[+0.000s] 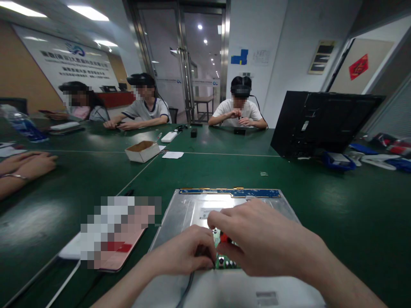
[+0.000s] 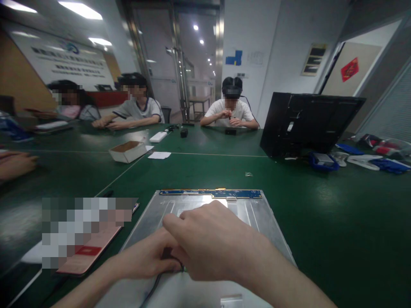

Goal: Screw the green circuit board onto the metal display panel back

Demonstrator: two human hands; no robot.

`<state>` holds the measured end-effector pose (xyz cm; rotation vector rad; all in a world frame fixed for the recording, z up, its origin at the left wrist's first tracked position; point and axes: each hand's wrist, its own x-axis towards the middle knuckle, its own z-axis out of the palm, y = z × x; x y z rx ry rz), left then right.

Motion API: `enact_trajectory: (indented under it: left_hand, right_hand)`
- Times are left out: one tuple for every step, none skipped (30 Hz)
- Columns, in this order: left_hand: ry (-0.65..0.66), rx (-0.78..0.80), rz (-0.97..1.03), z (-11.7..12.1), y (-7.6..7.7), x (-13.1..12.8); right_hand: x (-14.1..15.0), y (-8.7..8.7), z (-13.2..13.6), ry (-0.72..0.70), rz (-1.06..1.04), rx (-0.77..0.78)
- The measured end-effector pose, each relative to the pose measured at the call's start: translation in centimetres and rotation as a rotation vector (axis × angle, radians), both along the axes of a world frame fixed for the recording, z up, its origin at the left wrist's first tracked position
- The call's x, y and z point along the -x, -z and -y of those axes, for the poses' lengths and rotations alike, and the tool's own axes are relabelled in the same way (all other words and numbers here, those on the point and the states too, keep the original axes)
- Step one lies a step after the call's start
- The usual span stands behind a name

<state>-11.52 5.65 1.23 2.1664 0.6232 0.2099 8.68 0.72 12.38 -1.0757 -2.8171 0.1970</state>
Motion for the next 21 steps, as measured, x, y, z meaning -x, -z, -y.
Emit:
enact_trajectory:
  left_hand:
    - [-0.008, -0.015, 0.000, 0.02, -0.10, -0.02]
    - [-0.010, -0.028, -0.002, 0.04, -0.16, -0.03]
    - [-0.007, -0.036, -0.004, 0.04, -0.16, -0.05]
    - [0.002, -0.037, -0.005, 0.02, -0.09, -0.06]
    - [0.013, -0.032, -0.003, 0.00, 0.03, -0.06]
    - [0.023, -0.022, 0.000, -0.04, 0.19, -0.05]
    - [0.030, -0.011, 0.002, -0.08, 0.36, -0.03]
    - [0.033, -0.001, 0.004, -0.11, 0.53, -0.01]
    - [0.035, 0.006, 0.004, -0.14, 0.67, 0.02]
    - [0.036, 0.009, 0.005, -0.15, 0.75, 0.04]
    - [0.036, 0.010, 0.006, -0.16, 0.77, 0.06]
    - [0.034, 0.009, 0.008, -0.14, 0.72, 0.07]
    - [0.028, 0.005, 0.011, -0.11, 0.61, 0.07]
    - [0.019, -0.002, 0.013, -0.08, 0.46, 0.07]
    - [0.008, -0.010, 0.012, -0.05, 0.29, 0.06]
    - [0.002, -0.017, 0.008, -0.02, 0.14, 0.05]
    - [0.003, -0.021, 0.003, 0.00, 0.03, 0.04]
    - [0.008, -0.022, -0.001, 0.01, -0.01, 0.03]
    - [0.017, -0.016, -0.003, 0.01, 0.01, 0.02]
    - [0.026, -0.009, -0.002, 0.00, 0.09, 0.01]
    - [0.031, -0.001, -0.001, -0.02, 0.21, 0.01]
  right_hand:
    - [0.00, 0.09, -0.04, 0.007, -0.006, -0.002]
    - [0.00, 0.15, -0.07, 0.011, -0.010, -0.002]
    - [-0.02, 0.18, -0.07, 0.011, -0.012, -0.003]
    - [-0.05, 0.16, -0.05, 0.007, -0.015, -0.005]
    - [-0.09, 0.11, -0.01, -0.001, -0.017, -0.005]
    - [-0.12, 0.03, 0.05, -0.010, -0.017, -0.004]
    - [-0.14, -0.07, 0.12, -0.019, -0.015, -0.005]
    - [-0.15, -0.16, 0.17, -0.027, -0.011, -0.005]
    - [-0.14, -0.25, 0.22, -0.030, -0.007, -0.005]
    - [-0.11, -0.30, 0.24, -0.030, -0.001, -0.004]
    - [-0.07, -0.32, 0.23, -0.026, 0.004, -0.003]
    - [-0.01, -0.31, 0.21, -0.020, 0.007, -0.001]
    - [0.03, -0.27, 0.16, -0.012, 0.009, 0.003]
    - [0.07, -0.21, 0.10, -0.003, 0.010, 0.005]
    - [0.09, -0.15, 0.05, 0.008, 0.012, 0.006]
    - [0.09, -0.10, 0.01, 0.017, 0.013, 0.005]
    - [0.07, -0.06, -0.01, 0.019, 0.012, 0.003]
    - [0.04, -0.04, -0.01, 0.014, 0.012, 0.002]
    - [0.00, -0.06, 0.01, 0.004, 0.009, 0.003]
    - [-0.04, -0.09, 0.04, -0.009, 0.002, 0.006]
    - [-0.06, -0.15, 0.09, -0.022, -0.005, 0.010]
